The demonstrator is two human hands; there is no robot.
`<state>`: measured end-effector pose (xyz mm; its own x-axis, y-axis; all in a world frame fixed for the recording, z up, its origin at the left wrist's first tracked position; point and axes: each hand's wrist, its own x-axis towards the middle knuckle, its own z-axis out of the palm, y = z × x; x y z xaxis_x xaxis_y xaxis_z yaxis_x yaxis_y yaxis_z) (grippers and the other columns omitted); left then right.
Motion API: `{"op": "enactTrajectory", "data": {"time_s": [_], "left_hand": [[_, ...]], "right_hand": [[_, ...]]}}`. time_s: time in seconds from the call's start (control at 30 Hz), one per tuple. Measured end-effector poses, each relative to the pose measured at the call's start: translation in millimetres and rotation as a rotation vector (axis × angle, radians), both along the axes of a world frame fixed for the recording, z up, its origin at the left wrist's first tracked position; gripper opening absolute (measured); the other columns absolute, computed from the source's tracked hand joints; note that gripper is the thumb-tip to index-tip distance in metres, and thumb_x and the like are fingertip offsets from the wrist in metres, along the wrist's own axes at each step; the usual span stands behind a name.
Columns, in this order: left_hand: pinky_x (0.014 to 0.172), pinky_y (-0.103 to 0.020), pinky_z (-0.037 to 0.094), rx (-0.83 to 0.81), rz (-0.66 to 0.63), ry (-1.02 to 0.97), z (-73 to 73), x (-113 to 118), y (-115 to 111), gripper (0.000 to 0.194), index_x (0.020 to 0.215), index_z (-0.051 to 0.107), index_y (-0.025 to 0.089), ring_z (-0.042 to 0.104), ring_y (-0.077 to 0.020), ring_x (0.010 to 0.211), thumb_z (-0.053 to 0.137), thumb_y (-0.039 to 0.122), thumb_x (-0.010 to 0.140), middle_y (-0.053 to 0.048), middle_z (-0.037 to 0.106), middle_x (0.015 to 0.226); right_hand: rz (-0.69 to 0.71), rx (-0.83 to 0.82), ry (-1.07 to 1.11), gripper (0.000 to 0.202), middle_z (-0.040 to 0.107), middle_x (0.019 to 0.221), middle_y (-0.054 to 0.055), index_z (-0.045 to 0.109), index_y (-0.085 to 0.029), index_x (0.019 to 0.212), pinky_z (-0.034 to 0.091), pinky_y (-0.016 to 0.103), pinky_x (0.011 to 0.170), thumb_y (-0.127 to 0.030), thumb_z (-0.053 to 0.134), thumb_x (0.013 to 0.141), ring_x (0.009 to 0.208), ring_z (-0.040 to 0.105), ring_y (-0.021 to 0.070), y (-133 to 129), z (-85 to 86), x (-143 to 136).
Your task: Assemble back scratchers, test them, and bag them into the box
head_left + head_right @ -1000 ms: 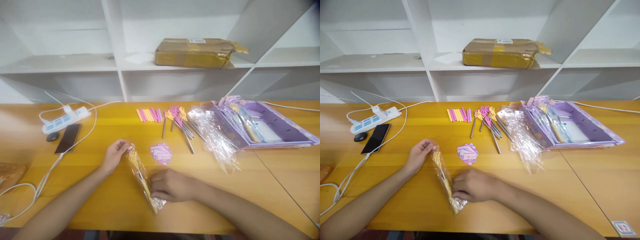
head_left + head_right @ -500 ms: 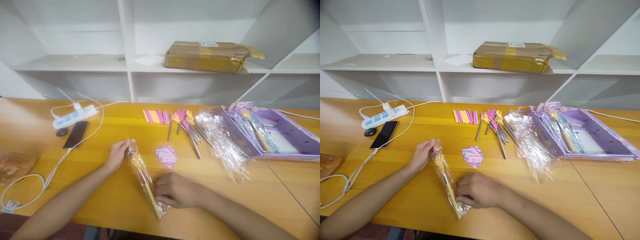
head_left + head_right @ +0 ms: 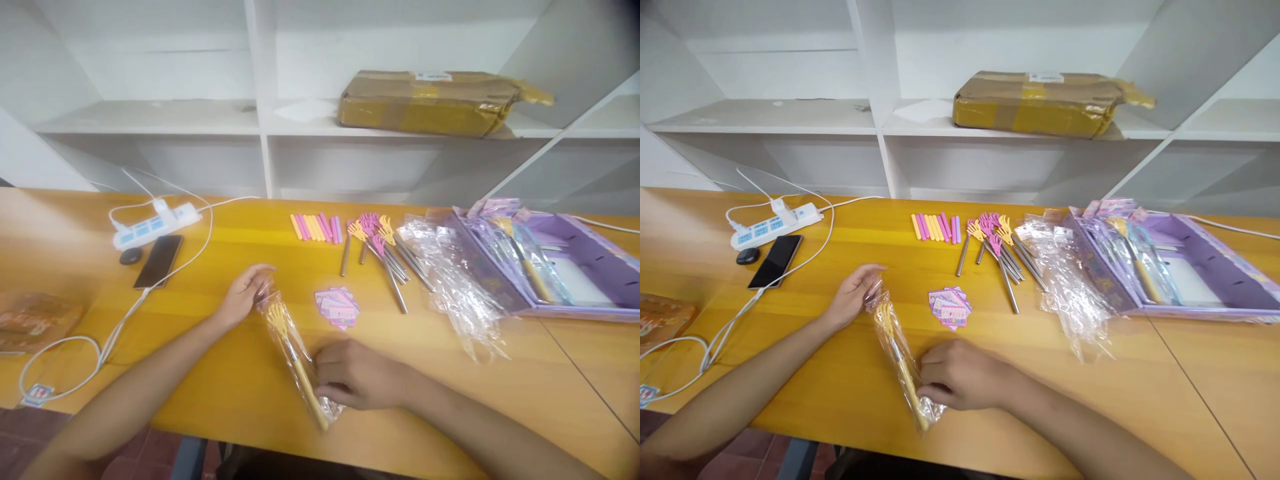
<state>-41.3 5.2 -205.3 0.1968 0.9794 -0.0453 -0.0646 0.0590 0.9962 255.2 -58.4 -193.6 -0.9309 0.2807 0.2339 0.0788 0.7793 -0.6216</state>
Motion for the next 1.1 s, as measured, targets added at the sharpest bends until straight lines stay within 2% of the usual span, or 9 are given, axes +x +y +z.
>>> {"op": "enactTrajectory", "data": {"time_s": [0.13, 0.27, 0.4, 0.57, 0.7, 0.87, 0.97, 1.03, 1.1], "left_hand": [[0.039, -0.019, 0.034, -0.015, -0.066, 0.022, -2.0, -5.0, 4.1, 0.038, 0.112, 0.069, 0.02, 0.046, -0.0093, 0.043, 0.065, 0.055, 0.099, 0.006, 0.047, 0.058], [0.035, -0.017, 0.032, 0.002, -0.072, -0.027, 0.1, -6.6, 8.7, 0.035, 0.114, 0.059, 0.026, 0.051, -0.0102, 0.044, 0.064, 0.058, 0.099, 0.007, 0.052, 0.067], [0.036, -0.016, 0.026, 0.04, -0.05, -0.072, 0.5, -7.7, 9.6, 0.035, 0.117, 0.057, 0.027, 0.043, -0.0075, 0.043, 0.068, 0.054, 0.098, 0.008, 0.051, 0.068], [0.045, -0.02, 0.031, 0.049, -0.091, -0.142, 0.5, -4.7, 8.0, 0.037, 0.097, 0.062, 0.022, 0.036, -0.0063, 0.046, 0.077, 0.055, 0.091, 0.007, 0.046, 0.065], [0.047, -0.019, 0.029, 0.014, -0.111, -0.2, 6.8, -1.7, 7.7, 0.04, 0.091, 0.055, 0.022, 0.032, -0.0046, 0.047, 0.078, 0.055, 0.09, 0.007, 0.046, 0.068], [0.04, -0.016, 0.02, -0.088, -0.142, -0.197, 20.9, -6.1, 11.5, 0.029, 0.09, 0.048, 0.023, 0.029, -0.0046, 0.045, 0.069, 0.043, 0.092, 0.005, 0.05, 0.074], [0.041, -0.019, 0.028, -0.117, -0.148, -0.153, 22.6, -6.7, 13.3, 0.032, 0.091, 0.054, 0.021, 0.039, -0.008, 0.049, 0.064, 0.051, 0.092, 0.0, 0.056, 0.079], [0.045, -0.02, 0.033, -0.089, -0.11, -0.113, 18.9, -4.5, 13.5, 0.035, 0.092, 0.057, 0.02, 0.042, -0.0076, 0.053, 0.073, 0.05, 0.088, 0.0, 0.057, 0.081], [0.051, -0.02, 0.035, -0.032, -0.046, -0.069, 13.7, -1.7, 13.3, 0.036, 0.092, 0.059, 0.019, 0.044, -0.0062, 0.056, 0.085, 0.042, 0.081, 0.002, 0.059, 0.084]], "right_hand": [[0.0, 0.004, 0.014, 0.034, 0.062, 0.078, 0.005, 0.065, -0.019, 0.089, 0.042, 0.028, 0.072, -0.035, 0.046, 0.112, 0.077, 0.054, 0.016, 0.4, 0.7, 0.0], [-0.015, -0.001, 0.011, 0.036, 0.062, 0.078, 0.005, 0.065, -0.018, 0.087, 0.042, 0.028, 0.071, -0.036, 0.047, 0.112, 0.077, 0.054, 0.0159, 0.0, 0.2, 0.6], [-0.021, -0.008, 0.008, 0.036, 0.063, 0.078, 0.005, 0.065, -0.018, 0.087, 0.043, 0.028, 0.072, -0.037, 0.047, 0.112, 0.077, 0.054, 0.0156, -0.2, -0.1, 0.9], [-0.027, -0.014, -0.005, 0.035, 0.064, 0.078, 0.005, 0.064, -0.018, 0.087, 0.043, 0.028, 0.072, -0.038, 0.049, 0.111, 0.078, 0.055, 0.016, -0.7, -2.1, 1.3], [-0.033, -0.007, -0.005, 0.035, 0.063, 0.078, 0.004, 0.065, -0.018, 0.087, 0.043, 0.028, 0.072, -0.037, 0.049, 0.111, 0.078, 0.055, 0.0161, -0.6, -1.7, 1.2], [-0.024, -0.003, -0.006, 0.032, 0.064, 0.08, 0.005, 0.065, -0.019, 0.089, 0.043, 0.028, 0.072, -0.035, 0.048, 0.112, 0.078, 0.056, 0.0158, -0.3, 1.2, 1.3], [-0.083, 0.007, -0.019, 0.034, 0.064, 0.079, 0.005, 0.062, -0.019, 0.086, 0.041, 0.028, 0.068, -0.035, 0.047, 0.112, 0.075, 0.055, 0.0154, -0.3, 1.1, 2.2], [-0.113, 0.021, -0.028, 0.034, 0.064, 0.079, 0.004, 0.061, -0.019, 0.085, 0.041, 0.028, 0.067, -0.036, 0.047, 0.111, 0.073, 0.055, 0.0152, -1.2, 0.1, 1.8], [-0.121, 0.063, -0.03, 0.034, 0.064, 0.077, 0.004, 0.061, -0.02, 0.084, 0.041, 0.028, 0.067, -0.037, 0.048, 0.111, 0.072, 0.056, 0.0151, -3.6, -1.4, -0.2]]}}
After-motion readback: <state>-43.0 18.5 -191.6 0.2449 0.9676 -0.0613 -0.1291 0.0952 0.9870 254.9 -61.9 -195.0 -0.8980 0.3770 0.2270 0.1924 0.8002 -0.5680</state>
